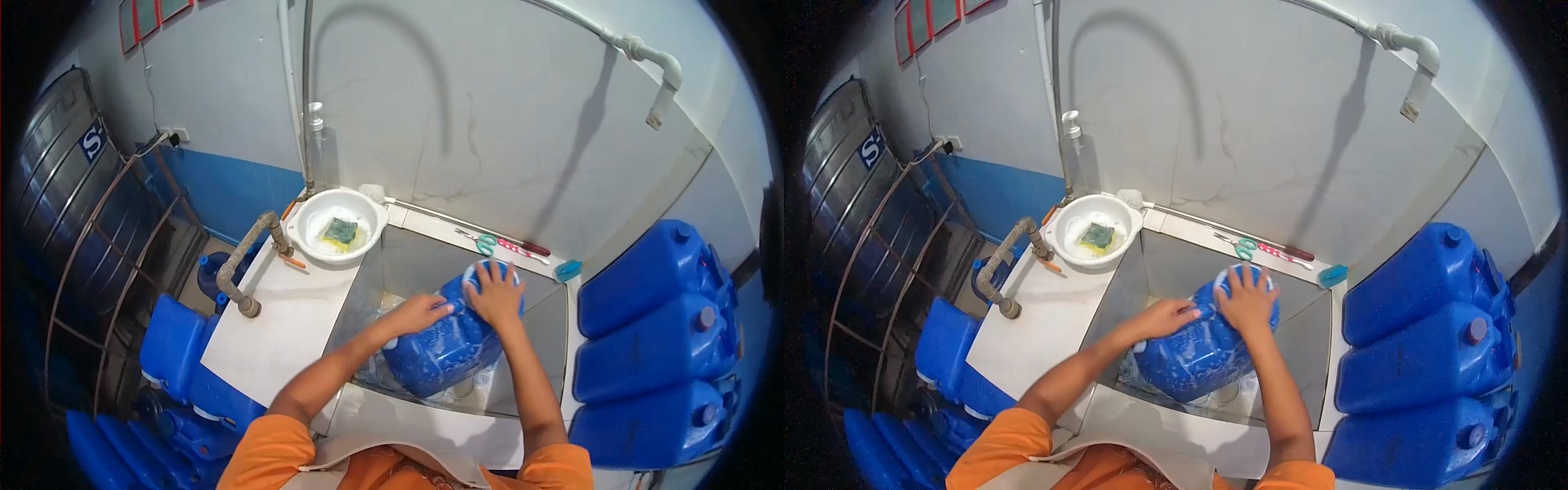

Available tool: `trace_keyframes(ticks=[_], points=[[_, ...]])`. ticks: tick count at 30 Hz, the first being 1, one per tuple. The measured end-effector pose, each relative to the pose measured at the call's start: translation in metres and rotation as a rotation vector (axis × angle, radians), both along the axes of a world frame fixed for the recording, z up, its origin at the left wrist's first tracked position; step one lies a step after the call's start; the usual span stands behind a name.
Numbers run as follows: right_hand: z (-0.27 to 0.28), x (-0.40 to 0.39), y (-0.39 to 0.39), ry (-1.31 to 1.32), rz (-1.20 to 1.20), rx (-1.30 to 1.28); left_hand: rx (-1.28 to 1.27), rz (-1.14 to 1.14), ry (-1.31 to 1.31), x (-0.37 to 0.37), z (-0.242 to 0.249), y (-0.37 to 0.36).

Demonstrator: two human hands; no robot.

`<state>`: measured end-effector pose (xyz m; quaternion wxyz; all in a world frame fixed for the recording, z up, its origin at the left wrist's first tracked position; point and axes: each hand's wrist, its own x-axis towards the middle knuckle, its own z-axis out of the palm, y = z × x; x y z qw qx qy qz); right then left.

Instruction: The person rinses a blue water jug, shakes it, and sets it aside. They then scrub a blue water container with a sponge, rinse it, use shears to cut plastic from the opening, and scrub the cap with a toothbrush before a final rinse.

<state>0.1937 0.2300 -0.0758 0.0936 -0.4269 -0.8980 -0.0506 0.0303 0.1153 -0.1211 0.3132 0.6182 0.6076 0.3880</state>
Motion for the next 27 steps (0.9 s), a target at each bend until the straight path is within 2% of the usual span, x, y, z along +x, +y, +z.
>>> trace_keyframes(ticks=[2, 3, 4, 5, 6, 7, 9, 11, 13, 17, 19, 20, 22, 26, 27], points=[[0.002, 0.022, 0.002, 0.016, -0.017, 0.006, 0.025, 0.250, 0.073, -0.037, 0.031, 0.004], [0.003, 0.032, 0.001, 0.017, -0.098, -0.004, 0.210, 0.424, 0.176, -0.069, 0.034, 0.010], [0.003, 0.039, -0.004, 0.020, -0.181, -0.016, 0.244, 0.605, 0.427, -0.114, 0.035, 0.025], [0.001, 0.042, -0.008, 0.027, -0.174, -0.015, 0.397, 0.775, 0.616, -0.165, 0.027, 0.033], [0.001, 0.046, -0.011, 0.032, -0.213, 0.008, 0.229, 0.847, 0.931, -0.205, 0.032, 0.031], [-0.001, 0.050, -0.014, 0.037, -0.256, 0.032, 0.259, 0.944, 1.080, -0.253, 0.017, 0.034], [-0.004, 0.048, -0.021, 0.064, -0.266, 0.061, -0.104, 0.919, 1.073, -0.288, 0.028, 0.019], [-0.004, 0.042, -0.027, 0.012, -0.264, 0.081, -0.421, 0.948, 0.728, -0.322, 0.007, 0.017], [-0.003, 0.037, -0.031, 0.030, -0.276, 0.069, -0.485, 0.930, 0.632, -0.335, -0.004, 0.018], [-0.003, 0.037, -0.031, 0.020, -0.295, 0.071, -0.511, 0.997, 0.611, -0.354, -0.010, 0.026], [0.000, 0.039, -0.032, 0.011, -0.317, 0.035, -0.478, 1.154, 0.575, -0.351, 0.001, 0.025], [0.001, 0.040, -0.033, 0.008, -0.319, 0.033, -0.481, 1.151, 0.574, -0.345, 0.003, 0.023], [0.002, 0.041, -0.035, 0.000, -0.320, 0.029, -0.335, 1.223, 0.597, -0.340, 0.001, 0.021], [0.000, 0.040, -0.043, -0.002, -0.306, 0.049, -0.302, 1.254, 0.533, -0.320, 0.014, 0.018], [0.000, 0.039, -0.044, 0.007, -0.292, 0.057, -0.181, 1.299, 0.634, -0.301, 0.022, 0.020]])
